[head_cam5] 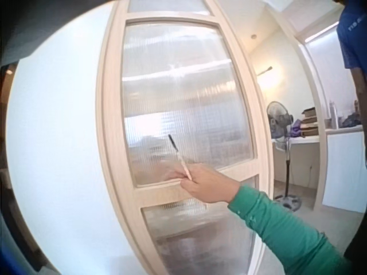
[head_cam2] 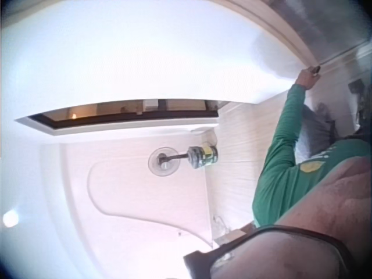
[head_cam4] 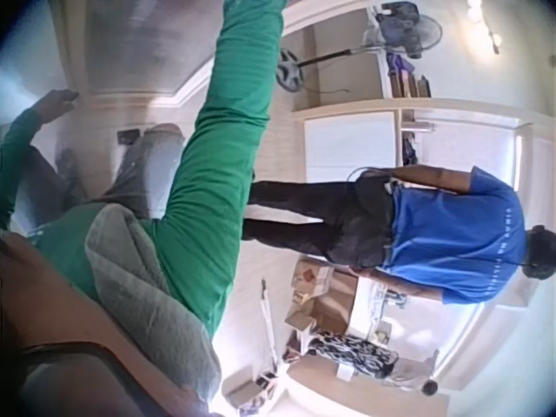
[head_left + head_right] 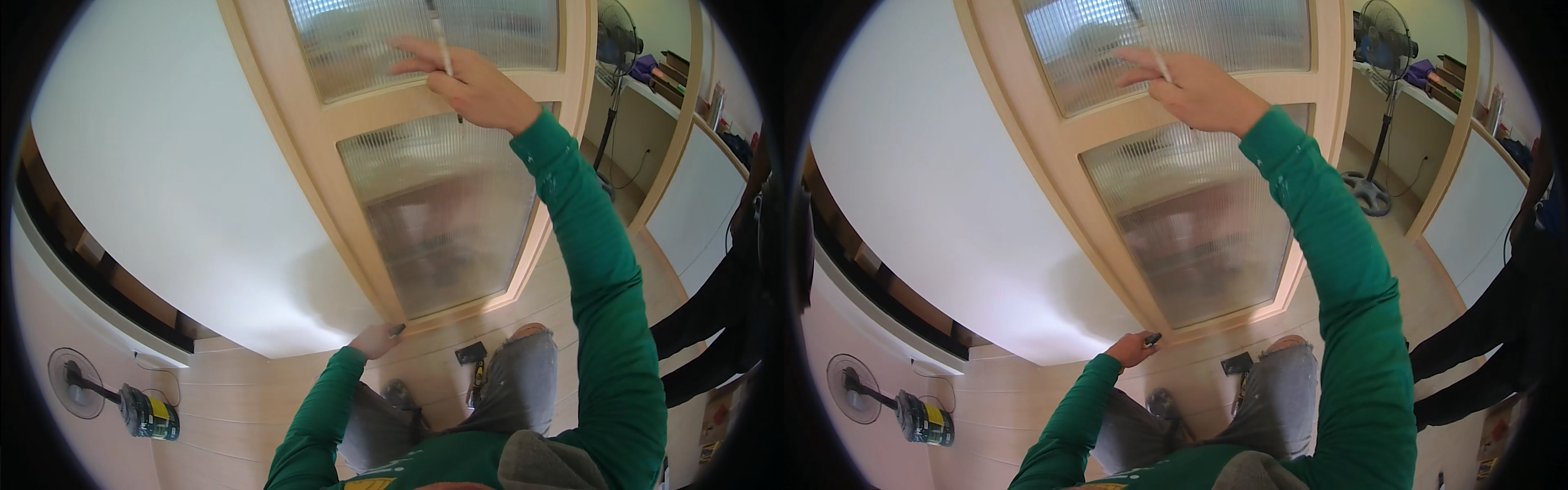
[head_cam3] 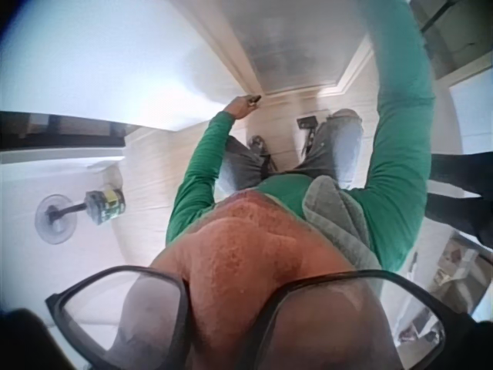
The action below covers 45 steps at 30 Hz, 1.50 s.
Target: The person paints the wooden frame of a door with frosted glass panels using a small brush and a container of light-colored paint. They repeatedly dip the brush into the paint and apply it to the frame sections between the glass panels.
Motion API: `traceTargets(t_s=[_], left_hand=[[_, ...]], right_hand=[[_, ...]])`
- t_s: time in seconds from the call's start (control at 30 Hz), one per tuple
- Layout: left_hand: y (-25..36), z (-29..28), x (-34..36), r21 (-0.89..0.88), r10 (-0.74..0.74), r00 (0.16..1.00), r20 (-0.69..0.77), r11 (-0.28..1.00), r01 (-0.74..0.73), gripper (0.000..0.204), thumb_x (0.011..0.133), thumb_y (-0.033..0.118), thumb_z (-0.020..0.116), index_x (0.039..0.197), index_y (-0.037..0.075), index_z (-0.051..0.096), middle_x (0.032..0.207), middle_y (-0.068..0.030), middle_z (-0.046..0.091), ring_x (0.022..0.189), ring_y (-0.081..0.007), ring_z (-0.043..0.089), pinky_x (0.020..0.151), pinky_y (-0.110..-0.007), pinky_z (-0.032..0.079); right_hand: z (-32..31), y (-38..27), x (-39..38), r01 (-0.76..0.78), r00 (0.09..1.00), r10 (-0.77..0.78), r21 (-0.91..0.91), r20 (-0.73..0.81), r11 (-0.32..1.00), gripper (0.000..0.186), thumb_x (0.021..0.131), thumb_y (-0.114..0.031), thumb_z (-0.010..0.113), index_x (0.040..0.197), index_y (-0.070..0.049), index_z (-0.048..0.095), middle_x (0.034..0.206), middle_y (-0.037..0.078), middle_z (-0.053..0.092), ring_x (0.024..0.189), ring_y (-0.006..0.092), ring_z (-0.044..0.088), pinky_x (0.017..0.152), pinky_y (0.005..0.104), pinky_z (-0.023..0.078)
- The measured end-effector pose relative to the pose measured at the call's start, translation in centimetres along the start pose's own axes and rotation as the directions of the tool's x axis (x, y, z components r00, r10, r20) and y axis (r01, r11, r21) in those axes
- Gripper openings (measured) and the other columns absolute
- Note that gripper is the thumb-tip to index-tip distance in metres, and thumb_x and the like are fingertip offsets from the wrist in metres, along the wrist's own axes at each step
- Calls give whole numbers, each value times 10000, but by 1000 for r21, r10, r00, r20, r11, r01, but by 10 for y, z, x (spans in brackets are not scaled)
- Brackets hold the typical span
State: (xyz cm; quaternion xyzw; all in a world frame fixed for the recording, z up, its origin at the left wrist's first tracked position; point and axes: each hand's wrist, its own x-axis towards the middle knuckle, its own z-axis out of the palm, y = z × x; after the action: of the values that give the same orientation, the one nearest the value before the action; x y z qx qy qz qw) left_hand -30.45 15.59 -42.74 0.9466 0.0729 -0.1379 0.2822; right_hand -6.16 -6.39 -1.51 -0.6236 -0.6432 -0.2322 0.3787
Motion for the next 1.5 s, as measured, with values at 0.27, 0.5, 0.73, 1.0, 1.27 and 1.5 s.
traceTargets(t_s=[0.27, 0.5, 0.73, 1.0, 1.27, 1.5], left_hand=[[-8, 1, -2, -7, 33, 999, -36, 999, -33, 579, 960, 492, 668, 1371, 91, 600, 992, -238, 742, 986, -458, 688, 892, -496, 548], [-2, -4, -8, -29, 21, 1000, -19, 999, -22, 587, 967, 503, 657, 1378, 89, 597, 979, -236, 742, 987, -447, 690, 888, -492, 547], [-4, -4, -9, -31, 32, 999, -27, 999, -33, 585, 968, 504, 655, 1393, 106, 590, 1001, -236, 739, 997, -440, 692, 896, -487, 546], [-5, -5, -8, -29, 31, 999, -36, 999, -32, 584, 968, 502, 653, 1396, 109, 590, 1045, -247, 734, 1025, -455, 684, 923, -493, 543], [-2, -8, -11, -26, 53, 997, -57, 998, -54, 578, 968, 493, 657, 1391, 103, 593, 1061, -248, 733, 1032, -460, 681, 925, -500, 543], [-3, -4, -7, -9, 112, 993, -36, 994, -112, 539, 972, 478, 658, 1356, 103, 613, 1057, -248, 730, 1001, -457, 684, 899, -506, 548]], right_hand=[[16, -10, 41, 34, 964, 4, -138, 267, 990, 517, 952, -133, 450, 1449, -78, 581, 1235, 141, 730, 1120, 371, 655, 1047, 412, 496], [10, 1, 41, 22, 950, 41, -197, 310, 980, 576, 906, -79, 440, 1464, -118, 578, 1138, 101, 770, 773, 272, 661, 796, 366, 556], [-2, 5, 37, 19, 958, 57, -260, 282, 965, 536, 894, -68, 450, 1395, -92, 640, 1105, 122, 773, 803, 306, 682, 855, 395, 553], [-26, 1, 24, 24, 970, 66, -359, 236, 933, 511, 898, -50, 458, 1369, -82, 651, 1054, 133, 767, 921, 355, 700, 909, 439, 539], [-25, -29, -192, -407, 786, 578, -520, 221, 751, 395, 858, -106, 611, 1245, -127, 688, 893, 248, 684, 830, 467, 655, 780, 553, 528], [22, -94, -483, -939, 310, 893, -45, 326, 342, 594, 839, 8, 481, 1427, 24, 567, 1290, 213, 704, 1210, 318, 670, 1066, 374, 480]])
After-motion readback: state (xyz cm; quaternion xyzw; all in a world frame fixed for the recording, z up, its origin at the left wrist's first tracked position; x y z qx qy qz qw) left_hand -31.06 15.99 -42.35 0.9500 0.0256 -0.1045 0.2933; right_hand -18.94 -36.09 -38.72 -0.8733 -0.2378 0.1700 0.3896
